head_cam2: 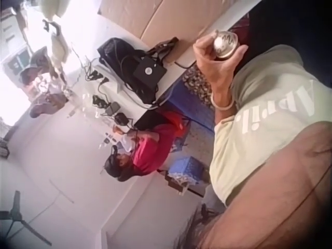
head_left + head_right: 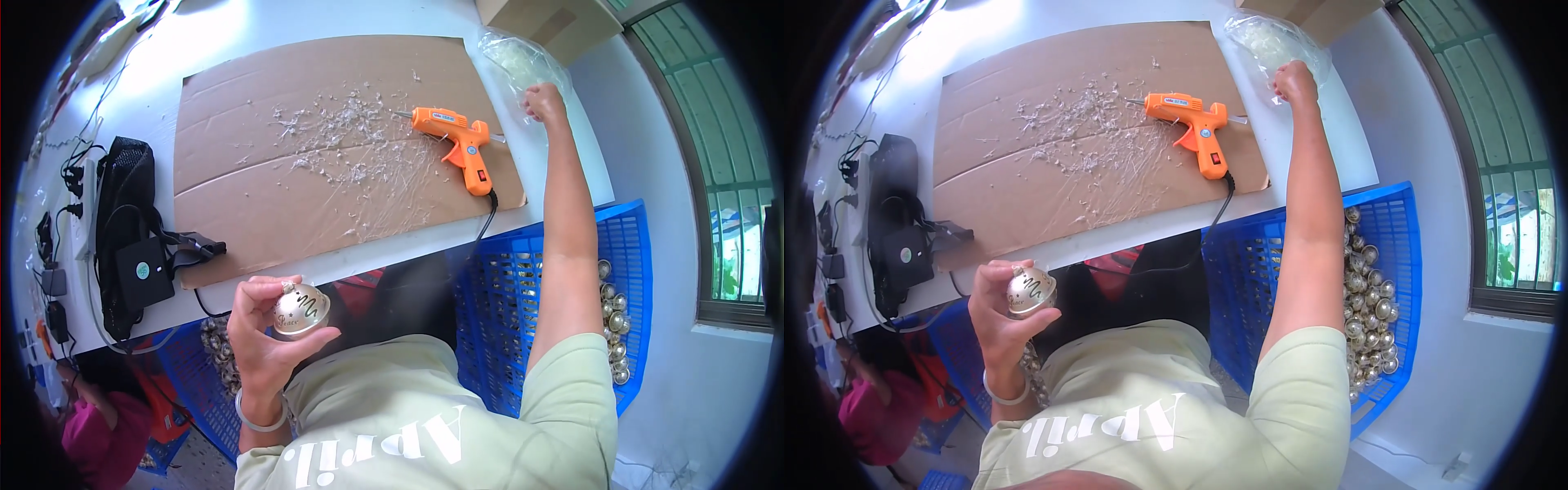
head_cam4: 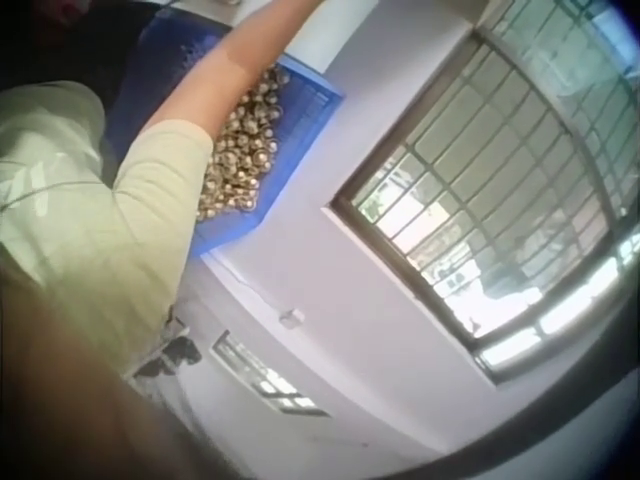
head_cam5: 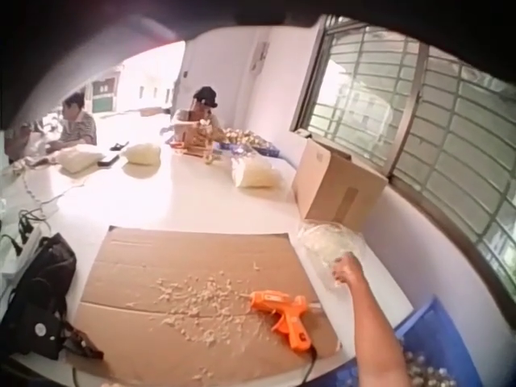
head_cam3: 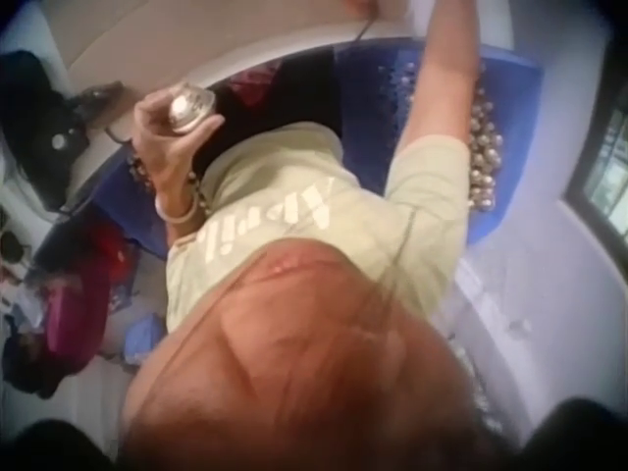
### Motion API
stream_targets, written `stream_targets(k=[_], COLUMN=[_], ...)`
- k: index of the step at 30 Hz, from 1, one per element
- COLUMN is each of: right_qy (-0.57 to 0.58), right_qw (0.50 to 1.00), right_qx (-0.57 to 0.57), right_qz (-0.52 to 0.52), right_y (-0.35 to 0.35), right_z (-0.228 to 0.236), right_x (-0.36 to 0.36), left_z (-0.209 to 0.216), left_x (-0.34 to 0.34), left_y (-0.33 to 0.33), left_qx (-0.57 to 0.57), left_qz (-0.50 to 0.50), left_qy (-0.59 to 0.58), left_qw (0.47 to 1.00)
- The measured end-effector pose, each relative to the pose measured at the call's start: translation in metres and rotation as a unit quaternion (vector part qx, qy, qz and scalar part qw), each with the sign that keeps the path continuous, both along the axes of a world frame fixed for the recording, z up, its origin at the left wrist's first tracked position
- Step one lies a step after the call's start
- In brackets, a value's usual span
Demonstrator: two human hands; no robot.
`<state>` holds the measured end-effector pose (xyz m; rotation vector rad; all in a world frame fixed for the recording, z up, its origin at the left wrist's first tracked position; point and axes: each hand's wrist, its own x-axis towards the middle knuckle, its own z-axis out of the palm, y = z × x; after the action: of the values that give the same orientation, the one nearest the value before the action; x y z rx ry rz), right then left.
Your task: Applying hot glue to gold-colored Christmas ornaments and attaching white ribbons.
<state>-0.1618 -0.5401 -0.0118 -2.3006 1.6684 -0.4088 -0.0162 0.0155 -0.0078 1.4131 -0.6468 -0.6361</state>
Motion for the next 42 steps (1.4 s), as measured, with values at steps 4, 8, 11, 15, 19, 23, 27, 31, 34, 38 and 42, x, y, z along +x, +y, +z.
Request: stream_targets(k=[4, 8, 11, 15, 19, 23, 27, 31, 34, 38, 42], right_qy=[0.044, -0.015, -0.053, -0.066, -0.04, -0.007, -0.078, -0.229, -0.353, -0.445, -0.479], right_qw=[0.997, 0.996, 0.994, 0.994, 0.993, 0.992, 0.993, 0.957, 0.882, 0.808, 0.766], right_qx=[0.04, 0.004, 0.005, 0.038, 0.092, 0.111, 0.07, 0.16, 0.295, 0.354, 0.39], right_qz=[0.052, 0.089, 0.097, 0.072, 0.055, 0.053, 0.062, 0.079, 0.103, 0.151, 0.178], right_y=[0.02, 0.039, 0.046, 0.047, 0.041, 0.043, 0.058, 0.07, 0.081, 0.116, 0.176], right_z=[0.004, 0.011, 0.02, 0.024, 0.02, 0.019, 0.03, 0.053, 0.067, 0.078, 0.089], right_x=[-0.002, -0.011, -0.016, -0.019, -0.018, -0.021, -0.032, -0.05, -0.058, -0.058, -0.041], left_z=[0.0, 0.001, -0.001, -0.002, -0.002, -0.002, -0.003, -0.003, -0.004, -0.004, -0.004], left_x=[0.0, 0.001, 0.002, 0.002, 0.002, 0.002, 0.003, 0.004, 0.003, 0.003, 0.004], left_y=[-0.001, -0.001, -0.001, 0.0, 0.003, 0.004, 0.004, 0.004, 0.002, -0.001, -0.002], left_qx=[0.015, 0.019, 0.005, -0.005, -0.005, -0.009, -0.009, -0.012, -0.016, -0.015, -0.012], left_qz=[-0.005, -0.014, -0.006, -0.004, -0.001, 0.004, 0.005, 0.001, -0.001, -0.008, -0.012], left_qy=[0.016, 0.012, 0.013, 0.005, 0.006, 0.013, 0.005, 0.01, 0.016, 0.018, 0.017], left_qw=[1.0, 1.0, 1.0, 1.0, 1.0, 1.0, 1.0, 1.0, 1.0, 1.0, 1.0])
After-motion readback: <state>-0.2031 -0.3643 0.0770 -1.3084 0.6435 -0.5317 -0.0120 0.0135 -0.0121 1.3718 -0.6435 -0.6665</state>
